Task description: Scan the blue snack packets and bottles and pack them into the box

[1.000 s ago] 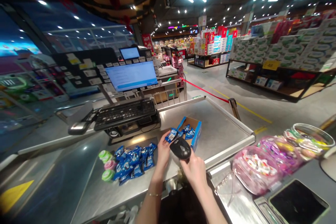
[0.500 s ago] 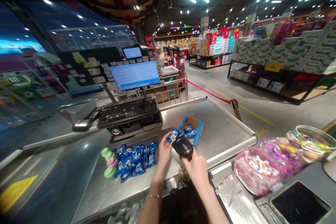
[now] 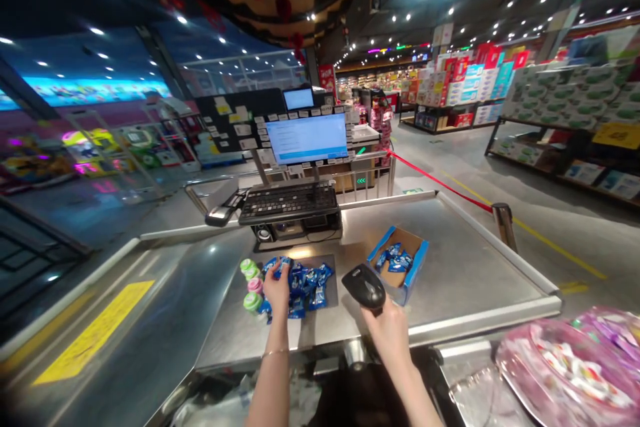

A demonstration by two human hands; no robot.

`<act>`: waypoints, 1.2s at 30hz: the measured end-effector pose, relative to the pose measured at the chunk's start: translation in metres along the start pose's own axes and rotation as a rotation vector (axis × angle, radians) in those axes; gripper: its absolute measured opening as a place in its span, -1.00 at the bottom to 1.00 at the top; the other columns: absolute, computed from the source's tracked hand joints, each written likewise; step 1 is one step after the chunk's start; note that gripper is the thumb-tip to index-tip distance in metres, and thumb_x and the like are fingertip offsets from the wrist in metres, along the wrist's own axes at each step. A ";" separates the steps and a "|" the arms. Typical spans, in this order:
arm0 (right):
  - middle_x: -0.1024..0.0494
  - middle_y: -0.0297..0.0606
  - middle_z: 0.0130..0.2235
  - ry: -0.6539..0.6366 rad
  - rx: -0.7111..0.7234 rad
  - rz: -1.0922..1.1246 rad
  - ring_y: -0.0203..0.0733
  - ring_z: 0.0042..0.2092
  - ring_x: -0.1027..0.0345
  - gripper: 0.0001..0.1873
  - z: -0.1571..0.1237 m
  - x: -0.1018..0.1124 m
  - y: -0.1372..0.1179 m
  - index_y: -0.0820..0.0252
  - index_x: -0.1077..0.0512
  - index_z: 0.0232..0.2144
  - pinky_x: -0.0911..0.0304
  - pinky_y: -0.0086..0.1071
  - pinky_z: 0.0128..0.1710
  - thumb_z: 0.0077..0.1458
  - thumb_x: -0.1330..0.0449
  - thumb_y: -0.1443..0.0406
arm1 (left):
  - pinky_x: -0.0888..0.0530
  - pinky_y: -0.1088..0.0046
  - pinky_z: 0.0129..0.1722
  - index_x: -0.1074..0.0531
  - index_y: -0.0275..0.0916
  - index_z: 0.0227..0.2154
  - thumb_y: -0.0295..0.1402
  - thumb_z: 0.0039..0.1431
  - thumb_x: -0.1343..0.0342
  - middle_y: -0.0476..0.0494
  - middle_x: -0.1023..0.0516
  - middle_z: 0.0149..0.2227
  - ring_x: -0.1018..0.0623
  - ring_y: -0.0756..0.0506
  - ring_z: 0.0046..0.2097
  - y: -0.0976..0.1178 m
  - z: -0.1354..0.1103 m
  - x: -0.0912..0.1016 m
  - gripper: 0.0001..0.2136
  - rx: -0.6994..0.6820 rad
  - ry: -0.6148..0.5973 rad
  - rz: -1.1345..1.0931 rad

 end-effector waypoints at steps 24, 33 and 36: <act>-0.59 -0.15 -0.52 0.067 -0.232 0.185 0.13 -0.40 -0.52 -0.48 0.013 0.002 0.065 0.12 -0.52 -0.34 -0.34 -0.25 -0.45 -0.21 -0.14 -0.11 | -0.19 0.17 0.24 -0.28 -0.25 0.12 -0.35 0.15 0.07 -0.30 -0.32 0.16 -0.27 -0.21 0.21 0.143 -0.169 -0.117 -0.55 -0.549 -0.699 -0.012; -0.63 -0.08 -0.42 0.195 -0.377 0.214 0.18 -0.25 -0.53 -0.40 0.023 0.046 0.110 0.13 -0.49 -0.33 -0.39 -0.22 -0.38 -0.24 -0.13 -0.19 | -0.17 0.25 0.25 -0.28 -0.22 0.11 -0.50 0.02 0.10 -0.21 -0.33 0.15 -0.26 -0.17 0.20 0.182 -0.219 -0.171 -0.48 -0.642 -0.983 0.030; -0.63 -0.12 -0.40 0.318 -0.388 0.240 0.14 -0.19 -0.52 -0.41 0.026 0.059 0.109 0.09 -0.50 -0.32 -0.40 -0.24 -0.33 -0.18 -0.09 -0.21 | -0.20 0.27 0.21 -0.29 -0.20 0.10 -0.49 0.02 0.09 -0.20 -0.35 0.12 -0.29 -0.17 0.17 0.191 -0.221 -0.192 -0.49 -0.683 -1.030 0.132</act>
Point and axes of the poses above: each hand's wrist, its own z-axis towards the middle knuckle, its own x-axis out of the back of the hand, y = z × x, the point moved 10 cm from there along z, towards the middle knuckle
